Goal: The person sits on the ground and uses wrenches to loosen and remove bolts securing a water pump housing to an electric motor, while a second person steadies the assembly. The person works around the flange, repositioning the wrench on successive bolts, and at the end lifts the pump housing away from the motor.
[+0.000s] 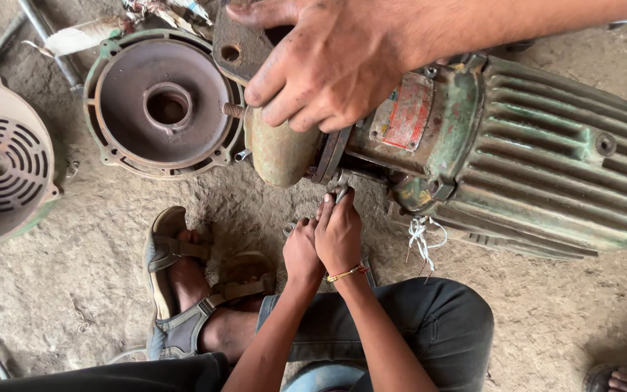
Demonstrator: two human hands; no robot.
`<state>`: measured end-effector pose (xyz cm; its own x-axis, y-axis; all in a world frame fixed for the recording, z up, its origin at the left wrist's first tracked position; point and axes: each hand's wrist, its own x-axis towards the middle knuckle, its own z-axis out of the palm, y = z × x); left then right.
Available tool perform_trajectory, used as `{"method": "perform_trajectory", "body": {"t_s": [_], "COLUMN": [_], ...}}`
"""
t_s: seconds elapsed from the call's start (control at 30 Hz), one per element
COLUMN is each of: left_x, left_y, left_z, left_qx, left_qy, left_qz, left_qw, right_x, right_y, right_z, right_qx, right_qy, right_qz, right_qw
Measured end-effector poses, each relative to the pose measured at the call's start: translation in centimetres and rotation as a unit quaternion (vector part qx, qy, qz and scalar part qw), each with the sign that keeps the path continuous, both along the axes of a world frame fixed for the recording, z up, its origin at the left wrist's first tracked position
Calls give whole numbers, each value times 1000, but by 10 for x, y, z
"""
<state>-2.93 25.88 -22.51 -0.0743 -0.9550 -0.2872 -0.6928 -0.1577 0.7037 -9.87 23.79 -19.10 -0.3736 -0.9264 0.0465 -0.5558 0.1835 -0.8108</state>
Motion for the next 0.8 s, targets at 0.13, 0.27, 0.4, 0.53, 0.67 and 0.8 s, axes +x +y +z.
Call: {"method": "perform_trajectory", "body": {"t_s": [0.13,0.27,0.4,0.53,0.67,0.8], "left_x": [-1,-4,-9,-7,4,12], "left_y": [-4,-4,-2,22,45,48], "left_z": [3,-4,-14,-13,7,30], "left_qx": [15,42,19,34,27,17], "left_qy": [15,23,68,74,34,-1], "left_qz": [2,13,36,30,94,88], "left_qw": [1000,999,997,996,995,996], "right_x": [1,-3,-7,-8,-2,0], "right_y": [0,-1,-6,1,3,4], "right_z": [-3,-4,2,14,16,17], "right_qx": [-7,24,5,169,126,70], "right_qy": [74,48,84,140,117,140], "right_qz": [-3,18,35,33,16,52], "right_qw": [997,998,996,975,985,986]}}
